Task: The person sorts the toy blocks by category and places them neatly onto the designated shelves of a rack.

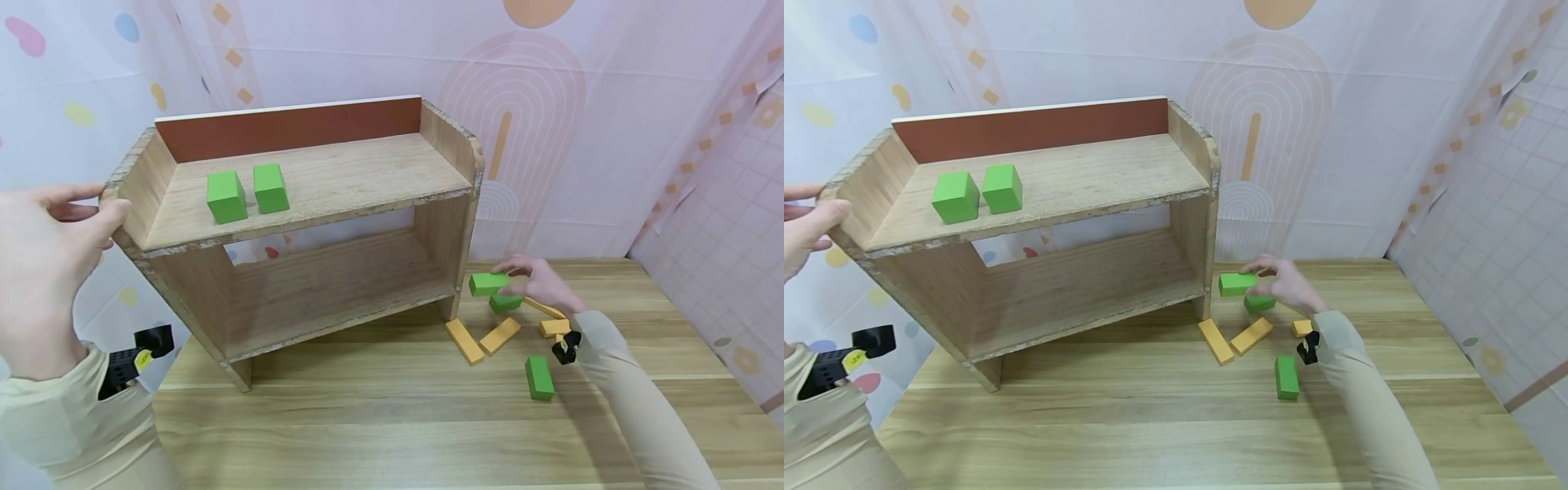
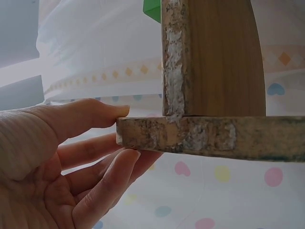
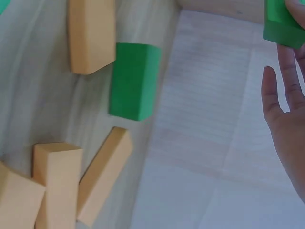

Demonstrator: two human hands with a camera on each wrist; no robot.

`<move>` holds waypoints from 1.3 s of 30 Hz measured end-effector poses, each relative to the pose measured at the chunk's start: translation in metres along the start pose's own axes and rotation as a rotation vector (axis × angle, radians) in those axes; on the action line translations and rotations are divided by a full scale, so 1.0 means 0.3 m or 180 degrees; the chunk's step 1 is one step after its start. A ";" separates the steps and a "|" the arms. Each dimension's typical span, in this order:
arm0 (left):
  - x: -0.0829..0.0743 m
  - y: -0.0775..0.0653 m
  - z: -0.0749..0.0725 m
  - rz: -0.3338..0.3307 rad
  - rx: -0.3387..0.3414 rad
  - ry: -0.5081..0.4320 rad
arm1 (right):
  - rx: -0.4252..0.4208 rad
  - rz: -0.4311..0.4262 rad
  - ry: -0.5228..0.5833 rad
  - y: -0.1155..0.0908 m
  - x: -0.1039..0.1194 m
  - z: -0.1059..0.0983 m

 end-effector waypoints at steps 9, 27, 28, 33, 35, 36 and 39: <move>0.009 0.005 0.004 -0.0016 0.0044 -0.0101 | -0.0182 -0.0110 0.0245 -0.006 0.062 -0.025; 0.003 -0.008 0.005 -0.0062 0.0031 0.0150 | -0.0511 -0.1247 0.0432 -0.022 0.337 -0.048; 0.005 -0.007 0.005 -0.0068 0.0030 0.0138 | -0.0514 -0.1297 0.0421 -0.021 0.356 -0.048; 0.009 -0.006 0.006 -0.0069 0.0048 0.0110 | -0.0545 -0.1462 0.0400 -0.009 0.453 -0.046; 0.006 -0.008 0.005 -0.0067 0.0039 0.0117 | -0.0574 -0.1558 0.0384 0.000 0.491 -0.043; 0.004 -0.010 0.004 -0.0066 0.0036 0.0125 | -0.0599 -0.1612 0.0371 0.004 0.509 -0.042; -0.009 -0.017 0.003 -0.0025 0.0047 0.0077 | -0.0709 -0.1780 0.0332 0.023 0.562 -0.038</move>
Point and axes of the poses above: each hand's wrist, its own y-axis towards the middle knuckle, its own z-axis out of the palm, x = y × z, the point moved 5 cm from there along y, towards the middle knuckle
